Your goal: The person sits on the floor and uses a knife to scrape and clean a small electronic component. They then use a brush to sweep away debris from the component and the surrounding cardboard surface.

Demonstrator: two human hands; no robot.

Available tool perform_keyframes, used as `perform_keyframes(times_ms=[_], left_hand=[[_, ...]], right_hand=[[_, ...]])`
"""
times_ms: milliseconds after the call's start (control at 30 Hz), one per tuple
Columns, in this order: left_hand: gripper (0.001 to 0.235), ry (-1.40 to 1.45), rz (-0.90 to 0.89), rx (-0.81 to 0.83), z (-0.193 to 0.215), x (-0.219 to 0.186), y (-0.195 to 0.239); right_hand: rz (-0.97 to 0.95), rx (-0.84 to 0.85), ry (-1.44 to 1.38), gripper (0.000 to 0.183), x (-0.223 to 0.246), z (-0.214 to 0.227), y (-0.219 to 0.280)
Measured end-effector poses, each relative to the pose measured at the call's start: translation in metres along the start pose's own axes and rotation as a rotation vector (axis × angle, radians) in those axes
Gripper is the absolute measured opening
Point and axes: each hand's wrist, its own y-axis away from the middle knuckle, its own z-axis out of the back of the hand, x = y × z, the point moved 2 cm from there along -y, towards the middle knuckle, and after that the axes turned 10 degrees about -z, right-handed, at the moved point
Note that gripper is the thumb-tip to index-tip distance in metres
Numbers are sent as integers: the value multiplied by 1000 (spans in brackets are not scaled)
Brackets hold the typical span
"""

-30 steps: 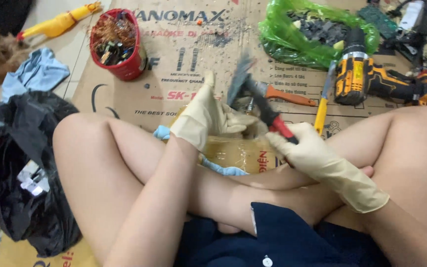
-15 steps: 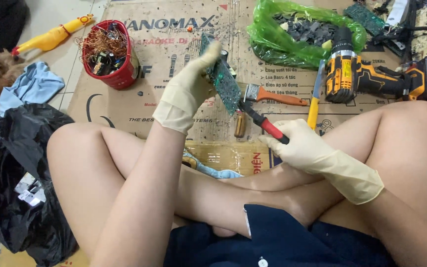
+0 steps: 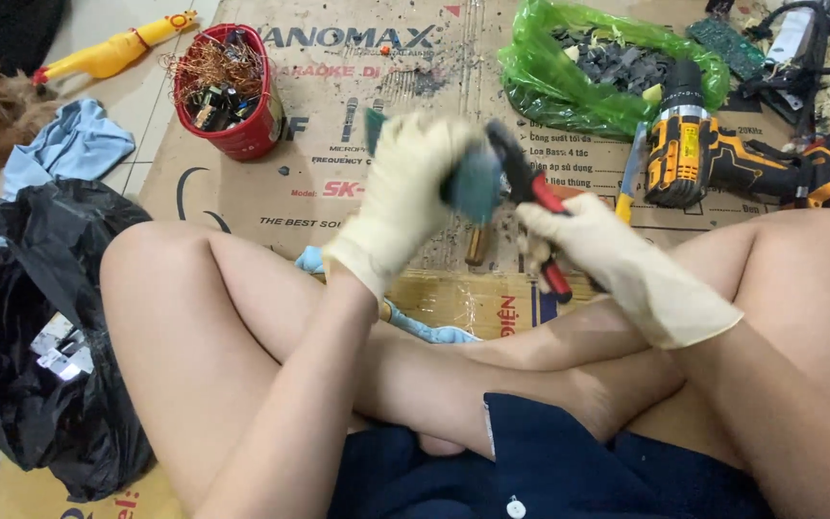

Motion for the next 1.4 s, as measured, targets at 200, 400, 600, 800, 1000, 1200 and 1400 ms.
perform_keyframes(times_ms=[200, 400, 600, 800, 1000, 1200, 1400], left_hand=[[50, -427, -161, 156, -25, 2, 42], [72, -571, -121, 420, -54, 25, 45], [55, 471, 698, -104, -27, 14, 29], [38, 1144, 551, -433, -21, -9, 0], [20, 1005, 540, -613, -33, 17, 14], [33, 1149, 862, -721, -10, 17, 38], [30, 1285, 964, -587, -45, 13, 61]], right_hand=[[120, 356, -343, 45, 34, 12, 28], [113, 170, -292, 43, 37, -7, 53], [109, 832, -578, 42, 2, 0, 23], [155, 784, -500, 38, 5, -13, 38], [181, 757, -525, 19, -10, -16, 33], [-75, 395, -247, 31, -33, 11, -41], [-19, -379, 342, 42, -6, 40, -45]])
